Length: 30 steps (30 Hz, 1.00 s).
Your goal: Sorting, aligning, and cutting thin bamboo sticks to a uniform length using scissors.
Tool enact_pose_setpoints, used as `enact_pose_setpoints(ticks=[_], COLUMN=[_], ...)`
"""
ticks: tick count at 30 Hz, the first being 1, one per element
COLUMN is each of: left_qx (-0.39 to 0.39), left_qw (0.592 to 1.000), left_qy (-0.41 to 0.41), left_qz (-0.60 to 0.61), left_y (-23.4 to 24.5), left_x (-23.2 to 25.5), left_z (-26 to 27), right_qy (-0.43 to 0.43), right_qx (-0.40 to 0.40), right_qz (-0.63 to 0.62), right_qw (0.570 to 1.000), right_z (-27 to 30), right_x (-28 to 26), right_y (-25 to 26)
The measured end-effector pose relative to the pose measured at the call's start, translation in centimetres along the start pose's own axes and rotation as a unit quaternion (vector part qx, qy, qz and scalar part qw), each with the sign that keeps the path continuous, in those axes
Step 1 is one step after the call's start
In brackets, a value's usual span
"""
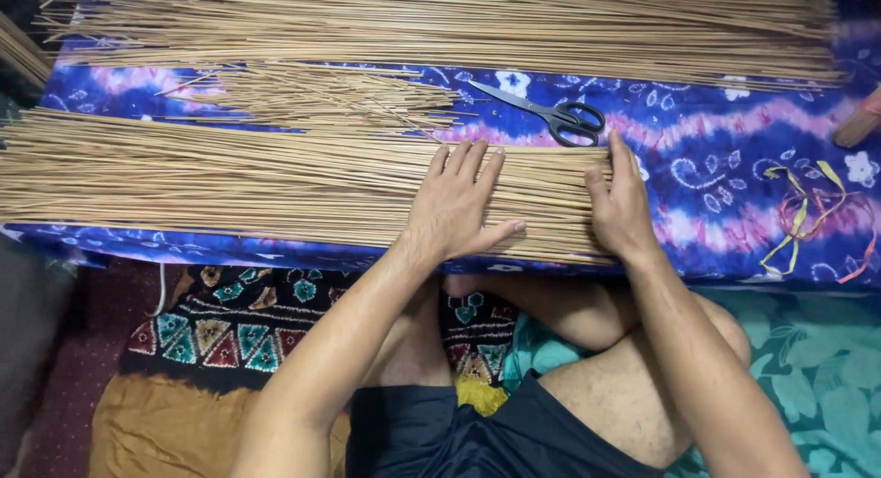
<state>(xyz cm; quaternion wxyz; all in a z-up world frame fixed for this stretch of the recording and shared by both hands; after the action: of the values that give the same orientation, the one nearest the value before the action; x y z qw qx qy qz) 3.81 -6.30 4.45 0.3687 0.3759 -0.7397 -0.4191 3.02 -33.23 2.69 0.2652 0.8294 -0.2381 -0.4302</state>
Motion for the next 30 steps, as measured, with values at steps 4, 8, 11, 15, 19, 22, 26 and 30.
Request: enact_pose_setpoints(ticks=[4,8,11,15,19,22,26,30], left_qx=[0.005,0.008,0.006,-0.002,-0.014,-0.016,-0.018,-0.012], left_qw=[1.000,1.000,1.000,1.000,1.000,0.999,0.998,0.997], left_qy=[-0.002,-0.002,0.001,0.003,0.011,0.005,0.002,0.020], left_qz=[0.000,0.003,0.004,0.004,0.025,0.036,0.064,0.069], left_y=[-0.1,-0.1,0.0,0.4,0.4,1.3,1.3,0.7], left_x=[-0.1,0.0,-0.1,0.3,0.5,0.8,0.3,-1.5], left_z=[0.0,0.0,0.1,-0.1,-0.7,-1.7,-2.9,-4.9], right_qy=[-0.014,0.003,0.017,0.004,0.035,0.086,0.151,0.177], right_qx=[0.032,0.058,0.060,0.076,0.102,0.084,0.024,-0.042], right_qz=[-0.019,-0.103,-0.146,-0.151,-0.023,0.103,0.176,0.268], right_qw=[0.999,0.993,0.987,0.986,0.994,0.987,0.973,0.946], right_z=[0.0,0.0,0.0,-0.7,-3.4,-6.2,-10.1,-14.2], right_x=[0.5,0.9,0.8,1.3,1.5,1.9,2.4,5.2], right_y=[0.2,0.5,0.5,1.8,2.4,1.7,-0.5,-2.7])
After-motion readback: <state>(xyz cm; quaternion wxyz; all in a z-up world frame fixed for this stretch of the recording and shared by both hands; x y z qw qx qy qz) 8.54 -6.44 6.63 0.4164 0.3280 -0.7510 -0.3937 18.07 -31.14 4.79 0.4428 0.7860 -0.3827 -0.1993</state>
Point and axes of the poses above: each hand's wrist, its own z-axis away from the middle knuckle, its own y-axis out of the back of the hand, x = y × z, the point moved 2 cm from there along -z, towards the middle knuckle, and after that the axes turned 14 degrees about y, right-handed, at the moved point
